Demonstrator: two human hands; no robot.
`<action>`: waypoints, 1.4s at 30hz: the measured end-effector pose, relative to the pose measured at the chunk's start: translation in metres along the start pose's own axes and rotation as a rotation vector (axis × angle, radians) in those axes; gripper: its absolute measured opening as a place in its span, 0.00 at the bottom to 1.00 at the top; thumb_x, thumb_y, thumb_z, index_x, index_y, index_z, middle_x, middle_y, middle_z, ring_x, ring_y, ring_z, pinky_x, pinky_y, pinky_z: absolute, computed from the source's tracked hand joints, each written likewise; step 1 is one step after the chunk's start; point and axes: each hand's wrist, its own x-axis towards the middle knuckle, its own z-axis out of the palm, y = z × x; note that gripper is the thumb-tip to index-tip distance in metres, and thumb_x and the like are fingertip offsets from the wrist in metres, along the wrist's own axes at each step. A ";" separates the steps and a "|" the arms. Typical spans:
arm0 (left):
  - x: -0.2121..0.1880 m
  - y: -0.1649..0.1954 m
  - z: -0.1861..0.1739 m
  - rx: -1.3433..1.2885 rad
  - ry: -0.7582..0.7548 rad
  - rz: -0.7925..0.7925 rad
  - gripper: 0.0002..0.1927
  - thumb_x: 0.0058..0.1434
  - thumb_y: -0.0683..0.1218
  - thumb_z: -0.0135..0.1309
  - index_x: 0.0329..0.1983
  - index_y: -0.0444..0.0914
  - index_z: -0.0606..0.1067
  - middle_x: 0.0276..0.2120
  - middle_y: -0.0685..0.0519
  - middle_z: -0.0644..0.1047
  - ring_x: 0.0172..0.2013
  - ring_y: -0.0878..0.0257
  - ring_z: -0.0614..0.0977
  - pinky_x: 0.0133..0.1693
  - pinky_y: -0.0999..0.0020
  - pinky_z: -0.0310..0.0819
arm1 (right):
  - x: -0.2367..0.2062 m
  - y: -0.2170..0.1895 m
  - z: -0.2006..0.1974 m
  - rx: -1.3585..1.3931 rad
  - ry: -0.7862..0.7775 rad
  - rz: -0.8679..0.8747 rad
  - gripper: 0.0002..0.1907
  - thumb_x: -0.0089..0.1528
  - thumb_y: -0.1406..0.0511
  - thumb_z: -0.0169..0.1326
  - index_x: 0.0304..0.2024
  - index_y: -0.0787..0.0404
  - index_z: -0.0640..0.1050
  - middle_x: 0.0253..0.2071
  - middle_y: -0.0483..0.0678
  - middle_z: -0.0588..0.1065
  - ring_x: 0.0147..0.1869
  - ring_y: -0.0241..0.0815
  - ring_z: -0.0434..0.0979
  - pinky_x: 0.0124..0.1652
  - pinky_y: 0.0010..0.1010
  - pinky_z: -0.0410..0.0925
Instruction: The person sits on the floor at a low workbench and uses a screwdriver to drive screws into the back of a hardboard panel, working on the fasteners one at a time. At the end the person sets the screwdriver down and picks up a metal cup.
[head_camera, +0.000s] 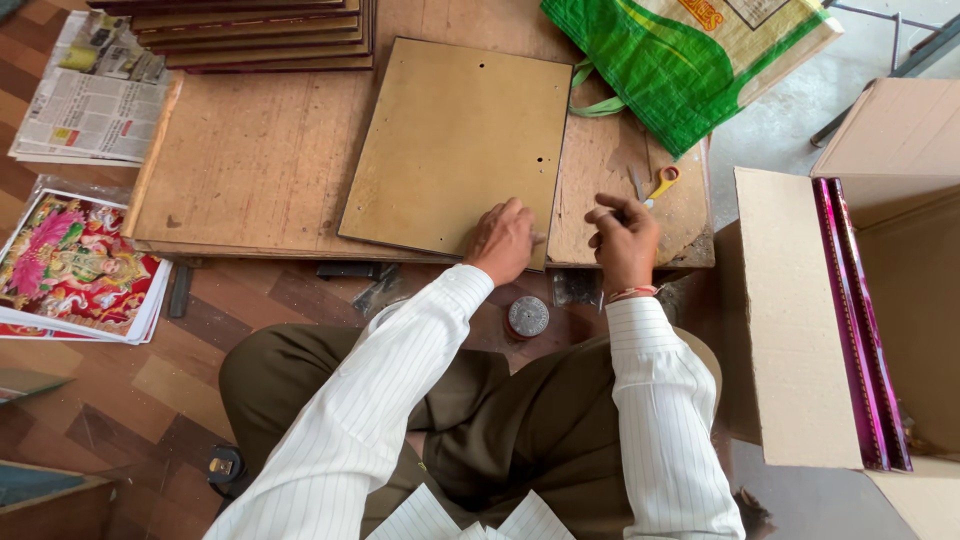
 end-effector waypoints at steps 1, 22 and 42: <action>0.001 -0.004 0.000 -0.084 0.041 -0.034 0.09 0.62 0.45 0.58 0.32 0.34 0.74 0.38 0.45 0.74 0.43 0.49 0.78 0.45 0.52 0.73 | -0.002 0.000 0.003 -0.157 -0.015 -0.052 0.10 0.63 0.71 0.57 0.47 0.65 0.81 0.33 0.48 0.80 0.25 0.33 0.72 0.24 0.25 0.62; 0.001 -0.036 0.018 -0.436 0.196 -0.092 0.05 0.49 0.34 0.60 0.27 0.36 0.78 0.42 0.47 0.76 0.43 0.50 0.80 0.46 0.58 0.76 | -0.006 0.025 0.034 -0.878 -0.280 -0.508 0.05 0.56 0.68 0.61 0.35 0.60 0.84 0.36 0.55 0.79 0.40 0.54 0.81 0.42 0.40 0.73; 0.019 -0.009 0.015 -0.274 0.194 -0.419 0.09 0.68 0.47 0.54 0.36 0.37 0.75 0.42 0.45 0.75 0.40 0.51 0.81 0.42 0.55 0.76 | -0.011 0.010 0.030 -0.622 -0.105 -0.029 0.07 0.58 0.68 0.63 0.35 0.67 0.83 0.27 0.50 0.81 0.28 0.36 0.83 0.31 0.28 0.74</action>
